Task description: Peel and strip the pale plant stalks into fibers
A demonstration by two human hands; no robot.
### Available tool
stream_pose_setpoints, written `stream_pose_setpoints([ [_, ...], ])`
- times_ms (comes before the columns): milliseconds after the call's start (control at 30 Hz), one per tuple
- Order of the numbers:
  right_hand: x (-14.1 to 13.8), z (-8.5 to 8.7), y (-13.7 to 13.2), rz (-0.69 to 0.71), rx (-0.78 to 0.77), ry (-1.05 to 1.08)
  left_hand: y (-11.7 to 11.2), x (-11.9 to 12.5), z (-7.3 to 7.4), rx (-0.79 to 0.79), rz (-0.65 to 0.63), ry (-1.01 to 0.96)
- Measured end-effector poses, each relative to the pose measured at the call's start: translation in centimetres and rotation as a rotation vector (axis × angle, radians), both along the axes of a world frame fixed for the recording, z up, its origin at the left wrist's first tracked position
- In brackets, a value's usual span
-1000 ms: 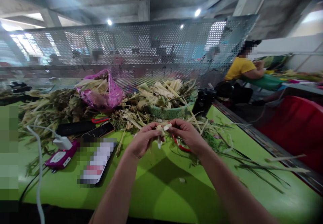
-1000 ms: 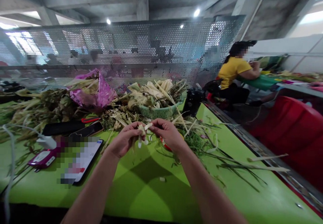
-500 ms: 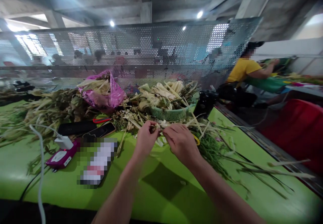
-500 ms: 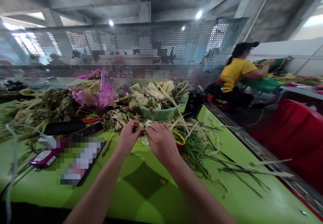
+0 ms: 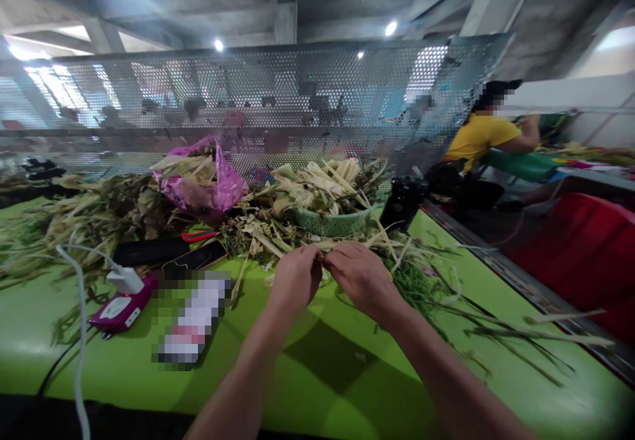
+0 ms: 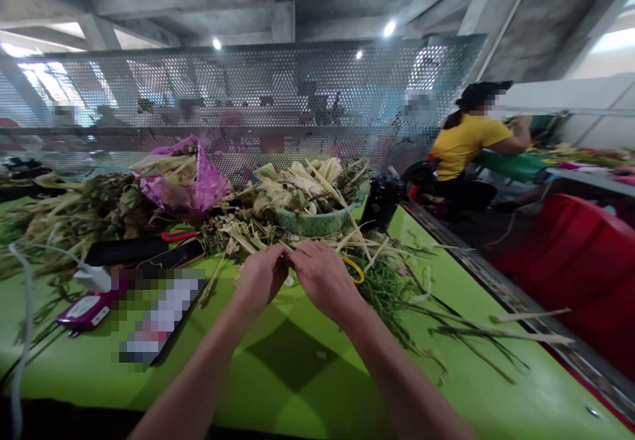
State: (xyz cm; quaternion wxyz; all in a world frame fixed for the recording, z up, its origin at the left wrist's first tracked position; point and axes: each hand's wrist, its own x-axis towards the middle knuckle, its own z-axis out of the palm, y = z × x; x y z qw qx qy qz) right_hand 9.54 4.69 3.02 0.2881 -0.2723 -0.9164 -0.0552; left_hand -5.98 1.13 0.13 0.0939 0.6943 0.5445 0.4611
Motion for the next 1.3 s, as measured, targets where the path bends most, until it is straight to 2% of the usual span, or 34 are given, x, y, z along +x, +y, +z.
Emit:
stream_pose_setpoints([
  [100,0.9,0.4,1.1,0.065,-0.25,0.156,0.3,-0.4,0.1,-0.127,-0.136,-0.113],
  [267,1.5,0.2,2.4,0.113,-0.811,0.515,0.4,-0.7,0.7,-0.426,-0.459,-0.66],
  [333,1.2,-0.2,2.3,0.129,-0.965,0.611,0.2,-0.7,0.9,-0.453,-0.51,-0.874],
  [400,0.7,-0.6,2.0,0.146,-1.003,0.658,0.1,-0.5,1.0,-0.42,-0.487,-1.038],
  [467,0.2,-0.8,1.5,0.149,-0.936,0.643,0.2,-0.4,0.9,-0.385,-0.428,-1.142],
  [533,-0.1,-0.9,1.1,0.12,-0.76,0.571,0.5,-0.4,0.6,-0.351,-0.358,-1.16],
  [667,-0.3,-0.6,0.4,0.036,-0.322,0.345,1.4,-0.4,0.0,-0.262,-0.188,-1.002],
  [800,-0.5,-0.5,-0.1,-0.015,-0.104,0.181,1.9,-0.3,-0.5,-0.232,-0.106,-0.849],
  [967,-1.0,-0.7,-0.7,-0.056,0.01,0.063,1.7,-0.6,-0.9,-0.195,-0.021,-0.651],
  [1167,-1.0,-0.3,-1.0,-0.012,0.037,-0.028,0.9,-0.4,-0.6,-0.126,0.073,-0.322],
  [1233,-0.7,0.0,-0.8,0.03,0.018,-0.038,0.8,-0.3,-0.5,-0.086,0.07,-0.236],
  [1300,-0.1,0.3,-0.3,0.06,-0.039,0.007,0.6,-0.3,-0.4,-0.069,0.008,-0.17],
])
